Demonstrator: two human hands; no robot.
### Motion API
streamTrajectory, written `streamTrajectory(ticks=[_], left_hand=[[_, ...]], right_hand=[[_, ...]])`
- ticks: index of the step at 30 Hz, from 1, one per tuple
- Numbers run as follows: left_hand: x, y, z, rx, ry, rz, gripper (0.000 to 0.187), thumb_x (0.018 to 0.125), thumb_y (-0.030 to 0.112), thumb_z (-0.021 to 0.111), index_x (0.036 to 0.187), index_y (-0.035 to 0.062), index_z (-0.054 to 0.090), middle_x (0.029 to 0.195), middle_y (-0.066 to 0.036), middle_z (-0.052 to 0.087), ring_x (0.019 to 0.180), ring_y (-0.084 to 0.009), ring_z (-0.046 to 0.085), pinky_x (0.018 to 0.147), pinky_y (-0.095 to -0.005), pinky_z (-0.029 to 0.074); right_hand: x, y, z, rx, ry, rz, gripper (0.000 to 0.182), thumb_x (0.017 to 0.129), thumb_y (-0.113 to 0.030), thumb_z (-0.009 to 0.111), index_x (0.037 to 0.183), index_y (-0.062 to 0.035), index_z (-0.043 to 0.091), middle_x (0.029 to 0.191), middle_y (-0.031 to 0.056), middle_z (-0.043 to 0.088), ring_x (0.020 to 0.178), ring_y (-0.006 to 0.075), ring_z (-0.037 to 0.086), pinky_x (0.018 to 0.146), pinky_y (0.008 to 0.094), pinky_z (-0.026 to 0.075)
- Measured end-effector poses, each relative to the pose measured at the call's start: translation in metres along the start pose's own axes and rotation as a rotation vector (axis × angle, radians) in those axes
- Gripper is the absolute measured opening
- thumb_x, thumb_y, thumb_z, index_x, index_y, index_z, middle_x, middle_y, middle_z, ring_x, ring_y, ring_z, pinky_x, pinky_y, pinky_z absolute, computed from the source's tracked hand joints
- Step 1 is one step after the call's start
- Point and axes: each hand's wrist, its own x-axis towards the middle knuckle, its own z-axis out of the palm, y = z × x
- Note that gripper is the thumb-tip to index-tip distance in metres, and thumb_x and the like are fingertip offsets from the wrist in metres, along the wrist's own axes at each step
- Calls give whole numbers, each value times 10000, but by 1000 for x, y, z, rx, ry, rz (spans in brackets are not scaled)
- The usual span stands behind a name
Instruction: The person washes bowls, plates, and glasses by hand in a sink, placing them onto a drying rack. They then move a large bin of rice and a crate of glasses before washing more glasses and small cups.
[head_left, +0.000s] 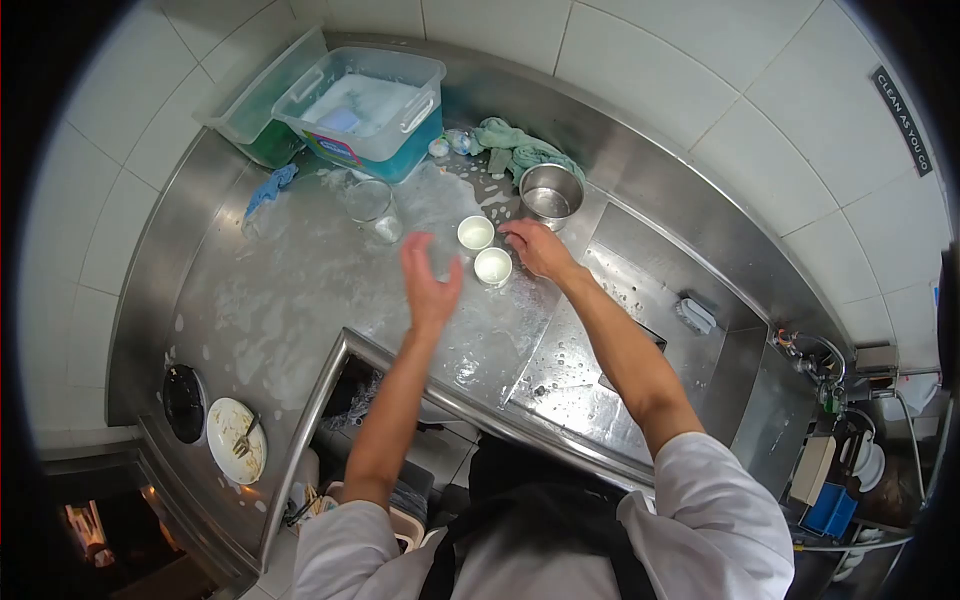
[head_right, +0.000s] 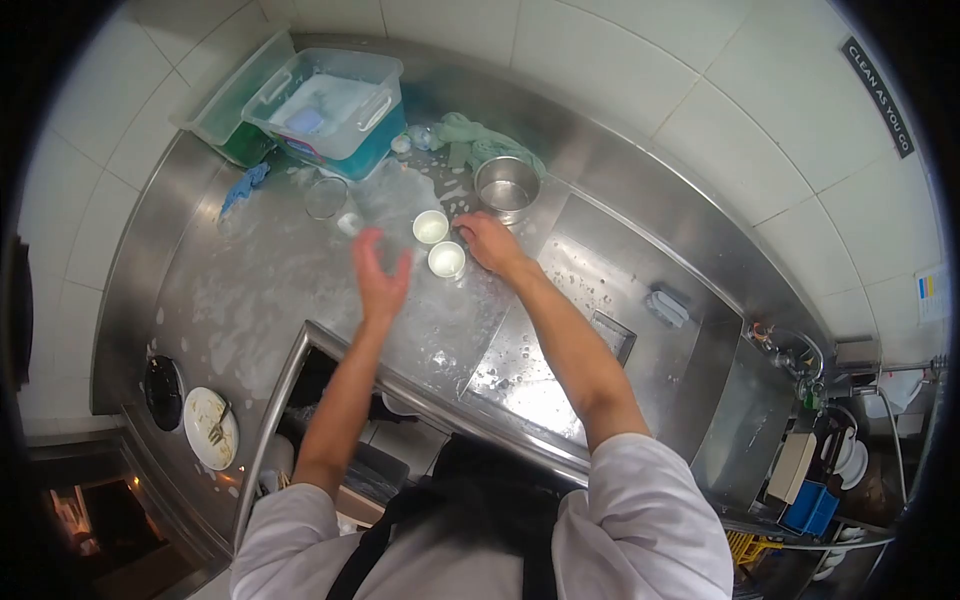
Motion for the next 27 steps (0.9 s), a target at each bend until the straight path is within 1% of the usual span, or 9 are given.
streamTrajectory(ticks=[7, 11, 14, 16, 17, 19, 21, 26, 27], left_hand=[[-5, -1, 58, 159, -294, -239, 424, 801, 186, 760, 1183, 66, 620, 1383, -288, 409, 1230, -455, 480, 1011, -455, 430], [5, -17, 60, 109, -355, -234, 281, 806, 128, 741, 1061, 43, 660, 1322, -268, 475, 1184, -450, 515, 980, -441, 448], [12, -15, 57, 141, -461, -239, 248, 814, 77, 714, 1050, 29, 652, 1314, -233, 485, 1120, -415, 571, 927, -445, 481], [15, -8, 56, 156, -493, -157, 241, 801, 62, 721, 1030, 21, 658, 1225, -200, 529, 1060, -400, 591, 886, -443, 491], [17, -11, 58, 156, -498, -144, 241, 801, 62, 721, 1030, 21, 658, 1225, -200, 529, 1060, -400, 591, 886, -443, 491], [13, -21, 62, 153, -466, -164, 238, 791, 73, 740, 1011, 15, 669, 1147, -187, 556, 993, -385, 608, 857, -434, 501], [14, -20, 60, 129, -487, -160, 240, 788, 76, 747, 1008, 14, 674, 1129, -186, 563, 973, -377, 611, 845, -424, 505], [-8, 2, 63, -37, -584, -135, 220, 807, 53, 737, 1005, -6, 662, 1092, -148, 575, 955, -279, 632, 841, -337, 500], [-13, 21, 63, -187, -642, -214, 214, 818, 47, 733, 1009, -17, 661, 1099, -123, 564, 956, -253, 641, 830, -326, 511]], right_hand=[[32, 9, -2, 18, -239, -375, 246, 916, -178, 641, 1151, -108, 658, 1062, 144, 634, 963, 334, 626, 841, 410, 498], [43, 20, 11, -27, -328, -333, 221, 914, -152, 642, 1123, -86, 670, 945, 120, 671, 912, 308, 655, 811, 392, 506], [39, 15, 18, 256, -405, -85, 183, 939, -164, 605, 1064, -50, 675, 811, 112, 682, 797, 264, 666, 756, 378, 509], [29, -3, 20, 267, -203, 287, 214, 959, -223, 543, 1004, -62, 677, 819, 166, 684, 774, 338, 666, 743, 421, 504], [20, -6, 22, 270, -189, 289, 214, 959, -223, 543, 1004, -62, 677, 819, 166, 684, 774, 338, 666, 743, 421, 504], [-10, -3, 32, 308, 237, 220, 301, 991, -271, 531, 914, 12, 596, 748, 88, 649, 717, 160, 620, 682, 339, 497], [-59, 16, 20, 576, 305, 331, 320, 1013, -323, 504, 957, -16, 577, 793, 81, 663, 772, 190, 667, 680, 337, 513], [-284, 76, -90, 674, 617, 584, 350, 1039, -380, 455, 1113, -46, 531, 1001, 115, 659, 873, 217, 688, 742, 344, 561], [-350, 128, -105, 827, 807, 460, 348, 1034, -381, 472, 1134, -52, 521, 1011, 113, 657, 863, 219, 689, 711, 332, 557]])
